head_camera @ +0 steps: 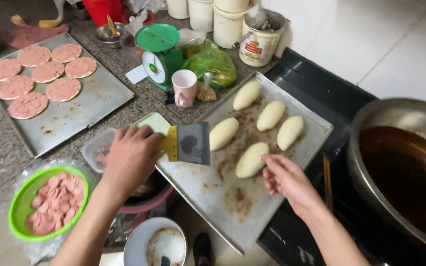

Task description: The person deep-fries ring-shaped dough pieces in a pan of hot oil, using chopsticks to turn them and remove them to a tray. Then the person places several oblong sesame-coated dough pieces into the same pan and turns them with chopsticks as they cook.

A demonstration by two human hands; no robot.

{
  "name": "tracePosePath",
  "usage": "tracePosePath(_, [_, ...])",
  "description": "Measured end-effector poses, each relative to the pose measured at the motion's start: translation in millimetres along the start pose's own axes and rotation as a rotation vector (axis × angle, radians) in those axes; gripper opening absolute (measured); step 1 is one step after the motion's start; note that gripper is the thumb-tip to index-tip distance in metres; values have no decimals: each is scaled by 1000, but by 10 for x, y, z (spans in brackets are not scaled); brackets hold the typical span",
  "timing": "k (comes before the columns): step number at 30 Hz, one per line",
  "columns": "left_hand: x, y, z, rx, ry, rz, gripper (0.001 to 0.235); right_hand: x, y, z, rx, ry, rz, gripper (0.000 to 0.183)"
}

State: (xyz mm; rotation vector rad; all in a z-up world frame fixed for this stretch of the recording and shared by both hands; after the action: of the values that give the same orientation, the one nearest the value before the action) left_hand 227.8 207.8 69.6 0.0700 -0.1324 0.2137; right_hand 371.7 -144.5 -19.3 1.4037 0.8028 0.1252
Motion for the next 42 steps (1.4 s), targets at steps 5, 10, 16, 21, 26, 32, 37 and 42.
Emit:
tracePosePath(5, [970, 126, -389, 91, -125, -199, 18, 1187, -120, -69, -38, -150, -106, 45])
tracePosePath(10, [1585, 81, -950, 101, -217, -338, 16, 2016, -593, -54, 22, -282, -233, 41])
tracePosePath(16, [1869, -73, -1125, 119, -29, -402, 21, 2497, -1069, -31, -65, -388, -391, 60])
tracePosePath(21, [1998, -194, -1136, 177, 141, -439, 24, 2420, -834, -247, -101, -474, -443, 95])
tracePosePath(26, [2155, -251, -1262, 191, 167, -496, 23, 2428, -646, -492, -142, -650, -426, 91])
tracePosePath(32, [2296, -299, -1703, 187, 197, -547, 24, 2445, -674, -654, -235, -770, -479, 101])
tracePosePath(37, [2318, -373, -1766, 177, 216, -587, 24, 2549, -924, -667, -301, -804, -560, 109])
tracePosePath(42, [2351, -402, -1809, 181, 252, -593, 27, 2526, -995, -673, -269, -783, -609, 110])
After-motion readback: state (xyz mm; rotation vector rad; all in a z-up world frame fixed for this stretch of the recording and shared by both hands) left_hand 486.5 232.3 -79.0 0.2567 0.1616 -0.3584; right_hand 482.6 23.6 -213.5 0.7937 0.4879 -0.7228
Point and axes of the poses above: each hand's wrist, its own x-axis towards the middle knuckle, its own z-axis out of the back of the hand, y = z × x, the point moved 9 cm from there along x, towards the middle knuckle, and after that the axes turned 9 degrees about y, right-handed, at the moved point
